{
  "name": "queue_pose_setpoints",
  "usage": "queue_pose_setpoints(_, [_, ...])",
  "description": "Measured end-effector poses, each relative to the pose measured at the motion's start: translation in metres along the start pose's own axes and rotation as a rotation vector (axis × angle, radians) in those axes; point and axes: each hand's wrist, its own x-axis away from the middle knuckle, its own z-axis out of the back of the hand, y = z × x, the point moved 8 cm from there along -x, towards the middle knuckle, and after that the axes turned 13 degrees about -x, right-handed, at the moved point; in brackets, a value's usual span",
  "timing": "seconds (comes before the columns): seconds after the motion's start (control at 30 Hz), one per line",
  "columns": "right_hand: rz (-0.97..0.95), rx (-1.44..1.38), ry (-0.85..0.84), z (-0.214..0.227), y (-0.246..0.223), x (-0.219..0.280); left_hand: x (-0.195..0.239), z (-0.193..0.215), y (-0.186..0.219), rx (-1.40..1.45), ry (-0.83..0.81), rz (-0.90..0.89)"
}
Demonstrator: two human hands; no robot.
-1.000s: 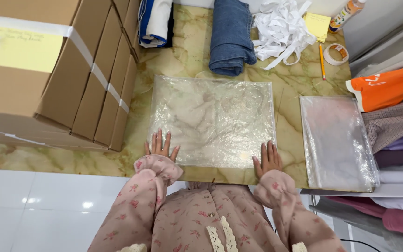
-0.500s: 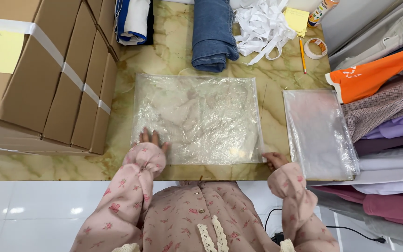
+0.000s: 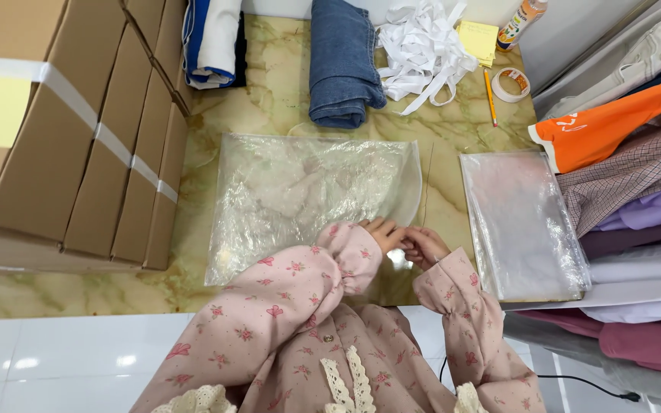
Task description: The person places a cardboard box on a stack of similar boxes. They then unwrap a pair of folded jeans from a plastic bag and place the jeans on the table. The person folds a sheet of bubble wrap and places it into an open cardboard box. Finally, they close the box and stack it on top of the others.
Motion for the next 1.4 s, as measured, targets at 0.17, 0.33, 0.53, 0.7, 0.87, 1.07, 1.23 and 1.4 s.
queue_pose_setpoints(0.17, [-0.182, 0.193, -0.020, -0.020, 0.003, 0.008, 0.007, -0.017, -0.019, -0.063, -0.020, -0.067])
queue_pose_setpoints(0.33, [-0.266, 0.213, -0.028, -0.004, 0.021, -0.021, 0.012, -0.020, -0.016, -0.040, -0.032, -0.100])
queue_pose_setpoints(0.53, [-0.252, 0.185, 0.062, 0.040, 0.015, -0.080, 0.016, -0.015, -0.031, 0.026, -0.040, -0.090])
queue_pose_setpoints(0.7, [-0.076, 0.278, 0.216, 0.083, -0.053, -0.177, -0.020, 0.071, -0.084, 0.266, -0.069, -0.031])
queue_pose_setpoints(0.87, [-0.032, 0.356, 0.347, 0.049, -0.122, -0.235, -0.058, 0.215, -0.130, 0.459, -0.095, 0.230])
queue_pose_setpoints(1.07, [0.147, 0.378, 0.397, 0.040, -0.163, -0.277, -0.042, 0.281, -0.152, 0.445, -0.110, 0.506])
queue_pose_setpoints(1.23, [0.195, 0.438, 0.357, 0.026, -0.160, -0.275, 0.020, 0.189, -0.183, 0.678, -0.321, 0.741])
queue_pose_setpoints(1.4, [0.155, 0.419, 0.242, -0.027, -0.143, -0.244, -0.003, 0.128, -0.165, 0.655, -0.580, 0.760])
